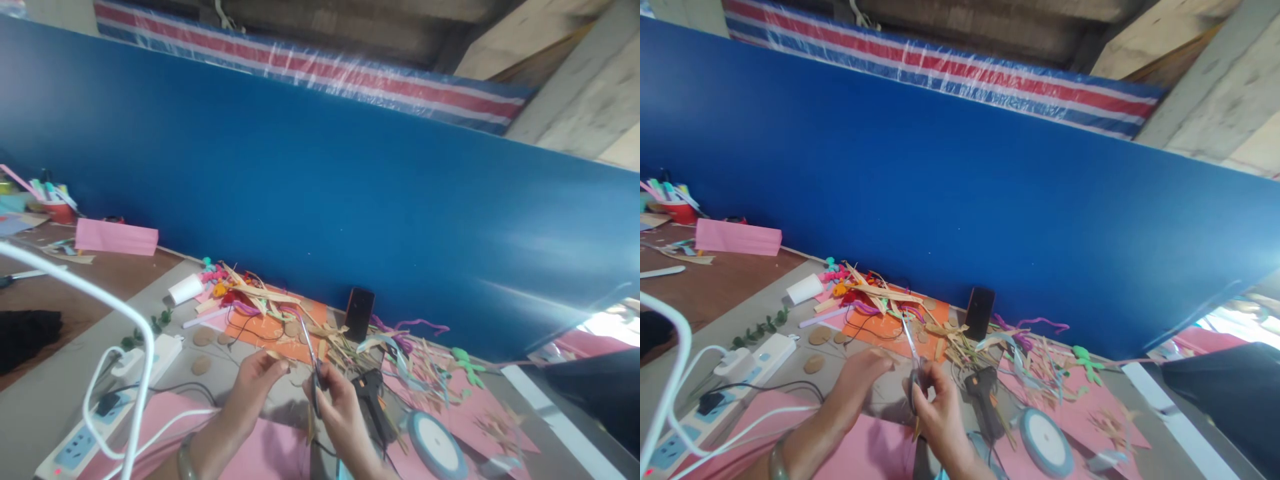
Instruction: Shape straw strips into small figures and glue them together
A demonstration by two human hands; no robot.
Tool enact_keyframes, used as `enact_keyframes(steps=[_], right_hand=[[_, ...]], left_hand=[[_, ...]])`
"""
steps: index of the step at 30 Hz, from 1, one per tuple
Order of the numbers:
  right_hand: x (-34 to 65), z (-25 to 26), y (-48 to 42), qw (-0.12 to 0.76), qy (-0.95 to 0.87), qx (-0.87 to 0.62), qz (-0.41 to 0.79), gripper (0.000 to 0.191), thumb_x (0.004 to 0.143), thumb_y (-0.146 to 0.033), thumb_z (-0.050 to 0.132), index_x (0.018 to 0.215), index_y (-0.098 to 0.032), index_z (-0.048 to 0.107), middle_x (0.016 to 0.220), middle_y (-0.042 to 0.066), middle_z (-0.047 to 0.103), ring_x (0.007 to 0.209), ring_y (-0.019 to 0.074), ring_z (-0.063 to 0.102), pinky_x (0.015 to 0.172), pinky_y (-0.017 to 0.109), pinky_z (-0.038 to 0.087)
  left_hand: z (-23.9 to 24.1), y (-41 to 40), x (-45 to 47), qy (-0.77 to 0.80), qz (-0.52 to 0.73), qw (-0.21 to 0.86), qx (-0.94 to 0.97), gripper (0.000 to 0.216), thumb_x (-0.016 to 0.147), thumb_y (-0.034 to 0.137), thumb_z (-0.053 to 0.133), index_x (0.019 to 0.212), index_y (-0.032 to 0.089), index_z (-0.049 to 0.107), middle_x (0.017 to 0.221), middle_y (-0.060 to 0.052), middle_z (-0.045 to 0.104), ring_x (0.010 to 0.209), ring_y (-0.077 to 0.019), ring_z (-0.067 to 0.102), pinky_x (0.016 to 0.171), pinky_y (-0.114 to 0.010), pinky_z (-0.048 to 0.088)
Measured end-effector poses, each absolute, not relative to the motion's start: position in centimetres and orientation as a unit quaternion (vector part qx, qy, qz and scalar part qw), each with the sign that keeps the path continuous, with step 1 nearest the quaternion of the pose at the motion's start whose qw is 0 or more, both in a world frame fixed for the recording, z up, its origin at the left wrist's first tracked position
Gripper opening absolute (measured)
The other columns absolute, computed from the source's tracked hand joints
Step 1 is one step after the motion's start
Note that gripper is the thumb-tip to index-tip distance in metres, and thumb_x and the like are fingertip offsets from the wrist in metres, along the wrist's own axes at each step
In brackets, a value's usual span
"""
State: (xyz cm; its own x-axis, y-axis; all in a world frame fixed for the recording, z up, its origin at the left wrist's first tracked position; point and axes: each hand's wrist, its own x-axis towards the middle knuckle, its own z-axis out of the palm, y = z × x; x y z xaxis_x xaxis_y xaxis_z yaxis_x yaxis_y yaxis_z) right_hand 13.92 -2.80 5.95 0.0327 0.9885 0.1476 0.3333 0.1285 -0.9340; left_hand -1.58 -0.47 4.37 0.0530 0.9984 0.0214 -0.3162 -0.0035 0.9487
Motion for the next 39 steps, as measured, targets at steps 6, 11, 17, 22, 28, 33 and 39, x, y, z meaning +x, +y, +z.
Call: enact_keyframes(steps=[6,11,17,22,28,33,39], right_hand=[[17.2,8.5,-3.9,0.288,-0.701,-0.589,0.280,0.019,0.070,-0.027,0.062,0.063,-0.021,0.045,0.063,-0.004,0.046,0.061,0.0133,0.042,0.058,0.024,0.035],[17.8,8.8,-4.9,0.200,-0.728,-0.607,0.248,0.016,0.067,-0.025,0.065,0.065,-0.021,0.050,0.063,-0.003,0.052,0.063,0.0151,0.046,0.059,0.025,0.035],[17.5,8.6,-5.2,0.173,-0.727,-0.621,0.237,0.019,0.066,-0.026,0.066,0.063,-0.021,0.048,0.063,-0.003,0.052,0.064,0.0157,0.047,0.060,0.026,0.034],[17.2,9.4,-5.2,0.143,-0.720,-0.630,0.253,0.023,0.067,-0.028,0.063,0.062,-0.021,0.043,0.061,-0.005,0.048,0.061,0.0136,0.045,0.059,0.024,0.034],[17.2,10.4,-5.2,0.103,-0.718,-0.625,0.289,0.022,0.069,-0.028,0.059,0.062,-0.021,0.039,0.061,-0.006,0.044,0.061,0.0125,0.043,0.058,0.023,0.032],[17.4,10.6,-5.1,0.096,-0.715,-0.626,0.296,0.024,0.070,-0.028,0.060,0.061,-0.021,0.038,0.062,-0.005,0.045,0.064,0.0135,0.044,0.061,0.024,0.033],[17.8,10.2,-5.0,0.095,-0.716,-0.620,0.307,0.027,0.070,-0.028,0.061,0.061,-0.021,0.037,0.061,-0.005,0.044,0.063,0.0131,0.041,0.060,0.024,0.030]], left_hand=[[2.7,0.2,-1.4,0.385,0.560,0.567,0.465,0.019,0.072,0.033,0.067,0.068,0.016,0.072,0.073,-0.008,0.074,0.078,-0.0233,0.066,0.074,-0.031,0.049],[1.6,1.0,-1.6,0.366,0.547,0.586,0.473,0.016,0.066,0.031,0.069,0.061,0.016,0.070,0.066,-0.006,0.072,0.071,-0.0220,0.065,0.071,-0.031,0.049],[3.3,-0.1,-1.9,0.345,0.564,0.576,0.480,0.011,0.071,0.018,0.064,0.075,0.016,0.074,0.078,-0.006,0.074,0.075,-0.0194,0.065,0.072,-0.027,0.048],[4.0,-0.5,-2.0,0.340,0.561,0.578,0.486,0.008,0.070,0.018,0.065,0.072,0.016,0.073,0.076,-0.006,0.074,0.073,-0.0188,0.065,0.071,-0.026,0.047],[3.9,-0.5,-2.0,0.326,0.560,0.589,0.483,0.005,0.069,0.018,0.067,0.067,0.016,0.071,0.070,-0.004,0.072,0.071,-0.0177,0.063,0.070,-0.025,0.046],[3.7,-0.5,-1.9,0.334,0.550,0.592,0.485,0.006,0.069,0.020,0.068,0.066,0.015,0.070,0.064,-0.002,0.068,0.069,-0.0175,0.062,0.068,-0.025,0.046],[3.9,-0.6,-1.8,0.341,0.542,0.599,0.481,0.007,0.068,0.021,0.068,0.067,0.015,0.070,0.065,-0.002,0.068,0.067,-0.0164,0.059,0.067,-0.025,0.045]])
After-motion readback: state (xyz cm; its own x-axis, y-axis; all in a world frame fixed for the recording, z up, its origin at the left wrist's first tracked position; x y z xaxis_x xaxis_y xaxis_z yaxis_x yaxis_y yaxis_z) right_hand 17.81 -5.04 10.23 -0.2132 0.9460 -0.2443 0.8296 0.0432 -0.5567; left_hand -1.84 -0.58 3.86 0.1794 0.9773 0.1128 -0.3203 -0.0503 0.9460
